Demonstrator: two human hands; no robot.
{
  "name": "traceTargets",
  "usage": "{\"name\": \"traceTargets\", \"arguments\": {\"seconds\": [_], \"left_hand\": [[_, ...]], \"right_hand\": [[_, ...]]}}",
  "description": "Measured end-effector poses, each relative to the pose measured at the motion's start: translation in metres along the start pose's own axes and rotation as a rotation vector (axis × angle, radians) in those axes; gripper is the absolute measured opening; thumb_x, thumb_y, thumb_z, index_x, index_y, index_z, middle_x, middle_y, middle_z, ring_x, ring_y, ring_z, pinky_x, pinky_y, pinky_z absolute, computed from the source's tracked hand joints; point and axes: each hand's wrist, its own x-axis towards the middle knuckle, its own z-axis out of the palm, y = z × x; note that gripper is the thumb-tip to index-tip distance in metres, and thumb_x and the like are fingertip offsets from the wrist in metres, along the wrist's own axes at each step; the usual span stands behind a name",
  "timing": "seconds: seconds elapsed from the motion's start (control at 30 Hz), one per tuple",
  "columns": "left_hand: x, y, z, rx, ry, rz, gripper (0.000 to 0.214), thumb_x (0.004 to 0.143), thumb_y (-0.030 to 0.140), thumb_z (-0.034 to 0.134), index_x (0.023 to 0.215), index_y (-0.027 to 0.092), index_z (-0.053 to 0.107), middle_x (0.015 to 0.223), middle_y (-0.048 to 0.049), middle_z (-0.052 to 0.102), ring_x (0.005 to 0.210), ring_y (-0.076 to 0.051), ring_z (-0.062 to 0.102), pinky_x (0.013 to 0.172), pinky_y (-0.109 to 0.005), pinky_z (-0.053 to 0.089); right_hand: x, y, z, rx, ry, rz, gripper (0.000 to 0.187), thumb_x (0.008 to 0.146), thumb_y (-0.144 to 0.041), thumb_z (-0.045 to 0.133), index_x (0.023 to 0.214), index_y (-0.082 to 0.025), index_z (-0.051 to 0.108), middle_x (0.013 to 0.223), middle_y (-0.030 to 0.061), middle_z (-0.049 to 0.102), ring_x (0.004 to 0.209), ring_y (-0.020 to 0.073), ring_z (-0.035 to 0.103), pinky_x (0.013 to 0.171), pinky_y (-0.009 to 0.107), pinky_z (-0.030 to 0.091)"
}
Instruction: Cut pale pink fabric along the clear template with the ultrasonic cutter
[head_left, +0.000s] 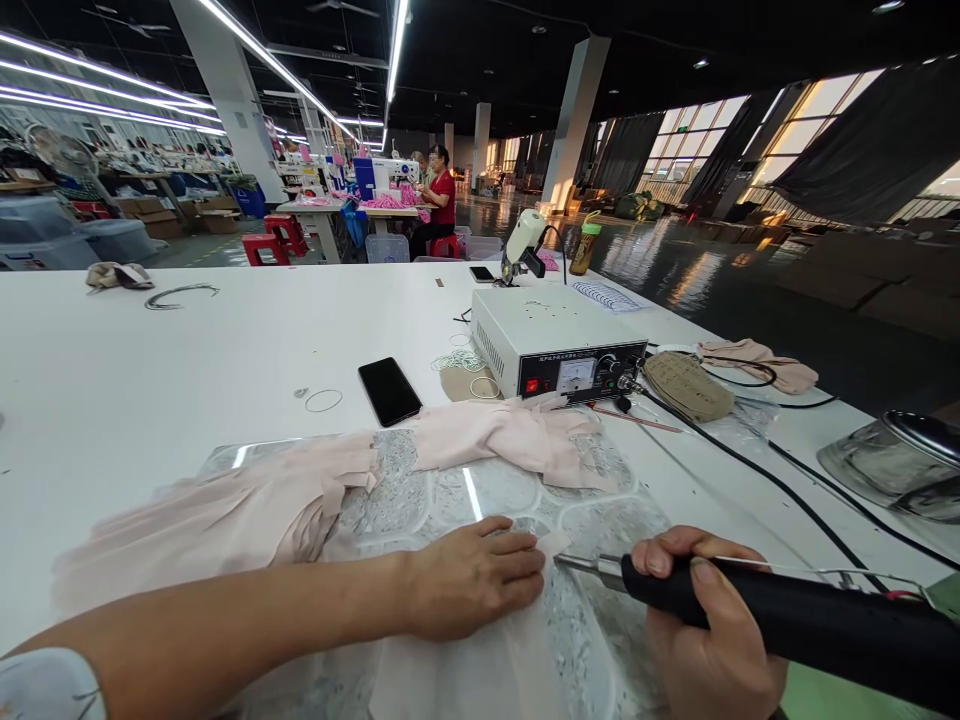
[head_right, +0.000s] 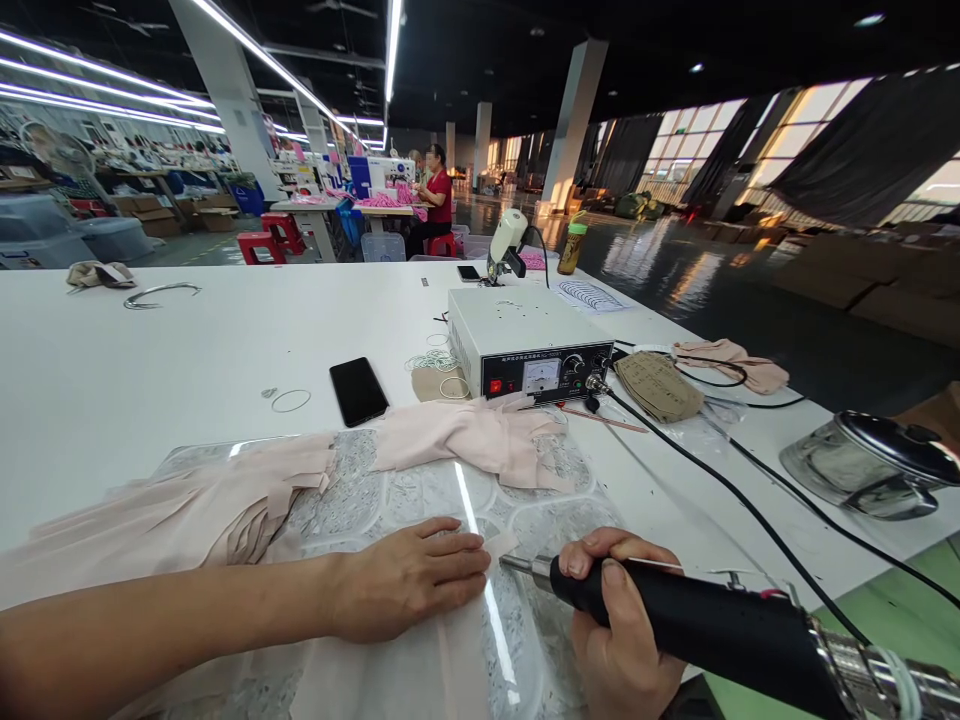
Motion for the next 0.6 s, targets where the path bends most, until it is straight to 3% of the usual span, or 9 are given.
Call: {"name": "traceTargets", "arguments": {"seconds": [0.2,0.4,0.6], "left_hand": [[-0.001,-0.002,0.003,-0.013,-0.022,0.002,0.024,0.099,0.012,0.043,0.116,0.008,0.059,0.126,-0.0108,0.061,0.118,-0.023,0.053,0.105,-0.038,0.037],[-0.003,-0.003,0.001,-0.022,-0.043,-0.016,0.028,0.098,0.013,0.041,0.121,0.009,0.057,0.130,-0.0107,0.059,0.124,-0.024,0.049,0.108,-0.040,0.035],[-0.014,0.010,-0.006,-0.036,0.025,-0.027,0.032,0.099,0.015,0.036,0.122,0.009,0.057,0.129,-0.0124,0.060,0.124,-0.025,0.050,0.107,-0.041,0.037]], "right_hand": [[0.002,-0.002,0.004,0.038,0.043,0.069,0.012,0.074,-0.025,0.064,0.077,-0.021,0.054,0.076,-0.0017,0.050,0.060,0.0125,0.051,0.056,0.031,0.048],[0.005,-0.005,0.002,0.093,0.082,0.053,0.012,0.072,-0.022,0.064,0.079,-0.022,0.054,0.077,-0.0025,0.050,0.062,0.0117,0.050,0.057,0.029,0.048],[0.009,-0.002,0.006,0.119,0.071,0.043,0.012,0.072,-0.022,0.065,0.079,-0.022,0.055,0.079,-0.0023,0.051,0.062,0.0111,0.051,0.058,0.029,0.049]]}}
